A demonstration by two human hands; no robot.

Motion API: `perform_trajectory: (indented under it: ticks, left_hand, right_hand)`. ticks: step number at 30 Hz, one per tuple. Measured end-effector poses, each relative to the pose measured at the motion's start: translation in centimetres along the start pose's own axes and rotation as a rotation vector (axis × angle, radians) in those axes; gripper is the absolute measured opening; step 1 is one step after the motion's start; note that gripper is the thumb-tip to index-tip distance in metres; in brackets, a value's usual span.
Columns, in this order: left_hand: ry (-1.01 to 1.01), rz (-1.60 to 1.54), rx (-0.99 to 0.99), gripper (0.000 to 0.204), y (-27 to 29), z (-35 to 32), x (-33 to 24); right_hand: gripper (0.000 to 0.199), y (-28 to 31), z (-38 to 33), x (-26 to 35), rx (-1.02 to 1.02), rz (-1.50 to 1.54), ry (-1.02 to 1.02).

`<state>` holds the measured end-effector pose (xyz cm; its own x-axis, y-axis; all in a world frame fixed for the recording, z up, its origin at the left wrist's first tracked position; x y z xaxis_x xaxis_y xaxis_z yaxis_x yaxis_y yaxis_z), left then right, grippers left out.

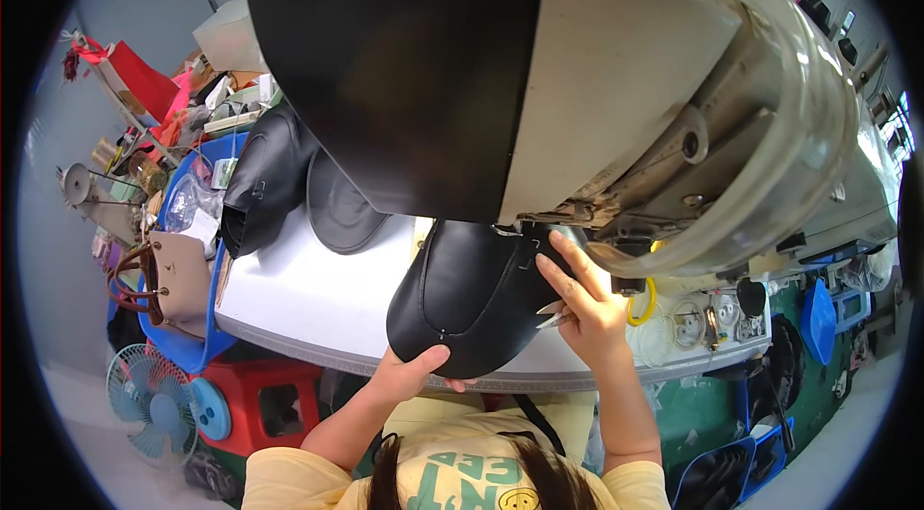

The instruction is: The person operates an industrial sewing machine to stitch black leather pieces, likely parts of a bag or shoe. They repeatedly feed the material under the needle, guide it through the machine, and trim the excess thread with scissors. The finished pieces are placed on a pile on the table.

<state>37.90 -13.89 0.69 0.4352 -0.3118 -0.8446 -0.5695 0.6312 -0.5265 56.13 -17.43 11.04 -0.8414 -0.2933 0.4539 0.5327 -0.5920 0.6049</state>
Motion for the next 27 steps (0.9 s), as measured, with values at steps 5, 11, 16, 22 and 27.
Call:
perform_trajectory:
  ticks: [5, 11, 16, 22, 27]
  left_hand:
    - [-0.001, -0.013, -0.027, 0.034, -0.3, 0.1, -0.2]
    - [0.043, -0.004, -0.094, 0.044, 0.1, -0.4, 0.9]
    - [0.048, -0.014, -0.086, 0.042, 0.1, -0.3, 1.8]
    - [0.057, 0.035, -0.169, 0.038, -1.2, -0.7, 2.7]
    - [0.032, 0.179, -0.15, 0.032, -2.9, -0.3, 2.4]
  right_hand:
    - [0.064, -0.4, -0.4, -0.5, 0.02, 0.056, -0.029]
    - [0.068, -0.2, -0.3, -0.7, 0.031, 0.051, -0.027]
    - [0.07, -0.7, 0.0, -1.5, 0.101, 0.117, -0.11]
    - [0.072, -0.1, 0.8, -1.8, 0.09, 0.088, -0.038]
    - [0.073, -0.2, 0.6, -3.2, 0.08, 0.157, -0.06]
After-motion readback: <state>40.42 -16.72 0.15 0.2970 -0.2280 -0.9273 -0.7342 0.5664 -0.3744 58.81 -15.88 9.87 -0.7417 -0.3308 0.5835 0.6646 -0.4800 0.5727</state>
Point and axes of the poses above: each hand's wrist, its own z-axis towards the middle knuckle, its own y-axis out of the back of the hand, x = y × z, the point moved 9 cm from there along z, towards the middle knuckle, and after that the axes turned 6 degrees about -y, right-handed, at the moved point
